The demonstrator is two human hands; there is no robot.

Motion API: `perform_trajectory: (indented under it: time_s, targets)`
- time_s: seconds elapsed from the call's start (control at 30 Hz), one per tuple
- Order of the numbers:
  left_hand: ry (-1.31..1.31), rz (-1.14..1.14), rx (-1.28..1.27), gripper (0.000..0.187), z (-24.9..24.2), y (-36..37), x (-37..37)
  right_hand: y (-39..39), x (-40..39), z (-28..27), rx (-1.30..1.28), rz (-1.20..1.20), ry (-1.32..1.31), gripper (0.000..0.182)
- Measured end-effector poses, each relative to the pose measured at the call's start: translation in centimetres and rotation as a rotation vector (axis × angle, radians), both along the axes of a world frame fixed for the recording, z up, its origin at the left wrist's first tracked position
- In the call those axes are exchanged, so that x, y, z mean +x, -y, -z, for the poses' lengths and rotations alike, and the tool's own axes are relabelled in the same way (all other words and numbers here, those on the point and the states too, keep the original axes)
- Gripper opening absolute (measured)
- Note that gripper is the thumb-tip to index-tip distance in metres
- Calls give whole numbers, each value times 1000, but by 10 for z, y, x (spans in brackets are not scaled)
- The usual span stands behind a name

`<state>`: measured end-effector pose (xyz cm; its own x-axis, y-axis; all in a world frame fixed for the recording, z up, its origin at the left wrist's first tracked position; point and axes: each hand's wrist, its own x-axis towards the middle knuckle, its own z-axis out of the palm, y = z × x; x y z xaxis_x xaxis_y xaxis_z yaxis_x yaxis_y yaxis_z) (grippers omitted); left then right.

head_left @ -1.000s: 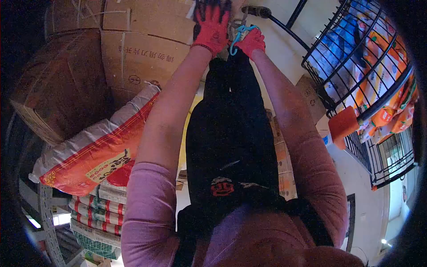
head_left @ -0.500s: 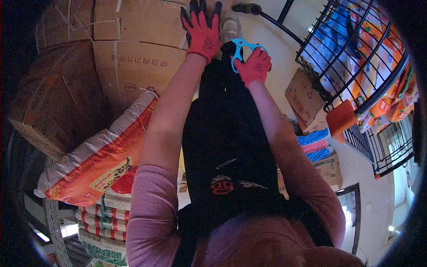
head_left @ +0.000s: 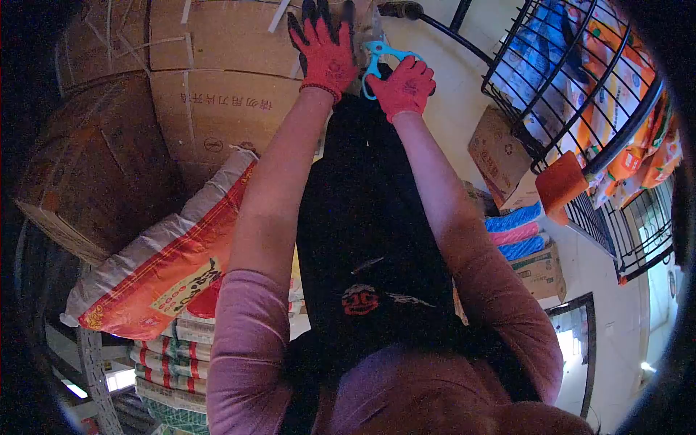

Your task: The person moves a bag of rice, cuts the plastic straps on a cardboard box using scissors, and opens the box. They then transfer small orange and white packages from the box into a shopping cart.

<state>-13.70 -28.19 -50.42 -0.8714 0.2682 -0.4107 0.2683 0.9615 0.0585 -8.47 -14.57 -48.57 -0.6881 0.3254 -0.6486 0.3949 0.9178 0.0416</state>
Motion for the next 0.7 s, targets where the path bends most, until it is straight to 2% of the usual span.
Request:
perform_trajectory:
  time_s: [0.2, 0.37, 0.47, 0.53, 0.63, 0.7]
  targets:
    - [74, 5, -14, 64, 5, -2, 2, -15, 15, 7, -61, -23, 0, 59]
    - [65, 50, -99, 64, 7, -2, 5, -36, 8, -7, -129, -35, 121, 47]
    - [-15, 16, 39, 77, 10, 2, 9, -59, 3, -8, -155, -70, 120, 43]
    - [47, 36, -34, 75, 5, 1, 7, -63, 3, -12, -157, -165, 71, 42]
    - [59, 5, -25, 79, -2, -1, 5, -61, 8, -29, -234, -30, 186, 49]
    - [42, -15, -19, 81, -3, 0, 5, -63, 24, -37, -323, 79, 116, 48]
